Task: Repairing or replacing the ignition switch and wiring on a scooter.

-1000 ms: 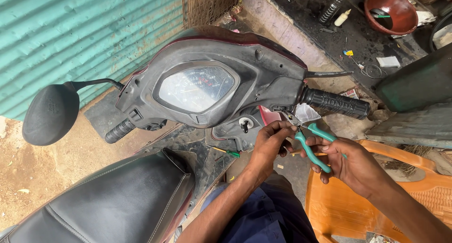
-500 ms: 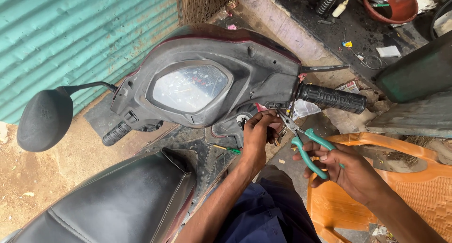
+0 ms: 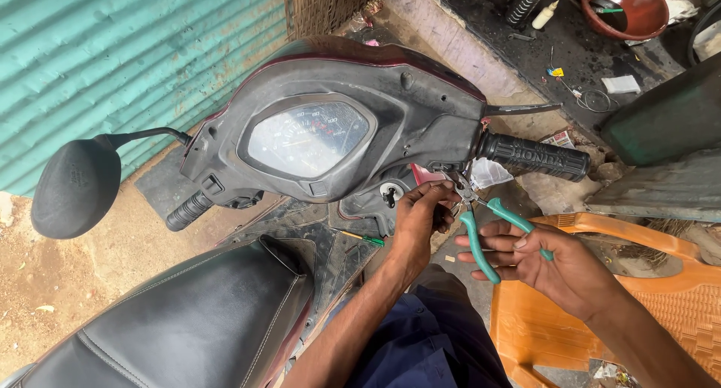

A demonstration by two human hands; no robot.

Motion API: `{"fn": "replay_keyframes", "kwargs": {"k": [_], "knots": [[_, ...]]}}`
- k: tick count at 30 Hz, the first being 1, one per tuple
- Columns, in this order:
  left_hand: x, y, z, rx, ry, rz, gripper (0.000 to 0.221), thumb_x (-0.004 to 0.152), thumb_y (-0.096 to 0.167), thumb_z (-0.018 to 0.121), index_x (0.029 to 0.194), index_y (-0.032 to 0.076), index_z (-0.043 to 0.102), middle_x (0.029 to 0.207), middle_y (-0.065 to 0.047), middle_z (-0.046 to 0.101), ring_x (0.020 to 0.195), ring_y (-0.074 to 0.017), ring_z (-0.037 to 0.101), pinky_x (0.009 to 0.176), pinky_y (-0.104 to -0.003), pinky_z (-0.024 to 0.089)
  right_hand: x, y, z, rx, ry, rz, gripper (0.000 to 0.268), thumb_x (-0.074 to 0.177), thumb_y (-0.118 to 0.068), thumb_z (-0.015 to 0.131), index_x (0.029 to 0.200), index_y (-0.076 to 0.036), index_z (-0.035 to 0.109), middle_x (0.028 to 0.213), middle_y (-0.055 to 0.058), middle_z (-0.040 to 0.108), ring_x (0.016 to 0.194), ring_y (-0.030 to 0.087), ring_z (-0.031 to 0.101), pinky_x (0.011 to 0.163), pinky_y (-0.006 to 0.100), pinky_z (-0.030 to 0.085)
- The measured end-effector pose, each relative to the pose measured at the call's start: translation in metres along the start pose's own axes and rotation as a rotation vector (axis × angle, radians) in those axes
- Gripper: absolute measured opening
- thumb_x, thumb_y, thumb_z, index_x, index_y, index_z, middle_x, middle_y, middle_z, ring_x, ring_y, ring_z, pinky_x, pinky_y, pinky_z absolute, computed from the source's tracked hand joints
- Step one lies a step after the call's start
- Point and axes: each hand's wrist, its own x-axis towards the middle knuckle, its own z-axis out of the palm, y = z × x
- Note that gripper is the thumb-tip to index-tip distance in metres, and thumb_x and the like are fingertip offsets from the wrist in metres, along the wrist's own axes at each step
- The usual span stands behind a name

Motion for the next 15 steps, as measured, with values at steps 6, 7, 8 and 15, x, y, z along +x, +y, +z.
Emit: {"fn": "replay_keyframes", "kwargs": {"k": [6, 7, 8, 15], "knots": [[0.0008, -0.0002, 0.0001, 0.006, -0.029, -0.014, 0.018, 0.096, 0.021, 0.063, 0.097, 0.005, 0.07, 0.085, -0.005, 0.071, 0.059, -0.0094, 0.057, 0.053, -0.024, 0.042, -0.0037, 0.0004, 0.001, -0.046, 0.086, 0.041, 0.051, 0.081, -0.011, 0.043, 0.123, 0.012, 0.058, 0.133, 0.037, 0.067, 0.115, 0.045, 0.07, 0.094, 0.058, 0.057], [0.0018, 0.0004, 0.0003, 0.003, -0.036, -0.015, 0.018, 0.096, 0.021, 0.063, 0.097, 0.005, 0.07, 0.085, -0.005, 0.071, 0.059, -0.0096, 0.057, 0.053, -0.025, 0.041, -0.0032, 0.0017, 0.0001, -0.051, 0.1, 0.036, 0.05, 0.082, -0.012, 0.043, 0.124, 0.011, 0.058, 0.133, 0.037, 0.067, 0.112, 0.045, 0.069, 0.092, 0.058, 0.057], [0.0029, 0.0011, 0.0006, 0.0, -0.044, -0.017, 0.018, 0.096, 0.022, 0.063, 0.097, 0.005, 0.07, 0.085, -0.005, 0.071, 0.059, -0.0099, 0.058, 0.052, -0.025, 0.041, -0.0028, 0.0028, -0.0008, -0.055, 0.114, 0.031, 0.05, 0.083, -0.013, 0.044, 0.125, 0.01, 0.057, 0.132, 0.037, 0.067, 0.11, 0.045, 0.069, 0.091, 0.059, 0.057], [0.0063, 0.0052, -0.0017, 0.014, -0.044, -0.059, 0.02, 0.096, 0.023, 0.064, 0.096, 0.004, 0.07, 0.084, -0.004, 0.07, 0.06, -0.0101, 0.059, 0.052, -0.025, 0.041, -0.0001, 0.0072, 0.0039, -0.054, 0.082, 0.033, 0.052, 0.084, -0.016, 0.046, 0.129, 0.008, 0.055, 0.131, 0.034, 0.067, 0.11, 0.04, 0.072, 0.087, 0.056, 0.059]]}}
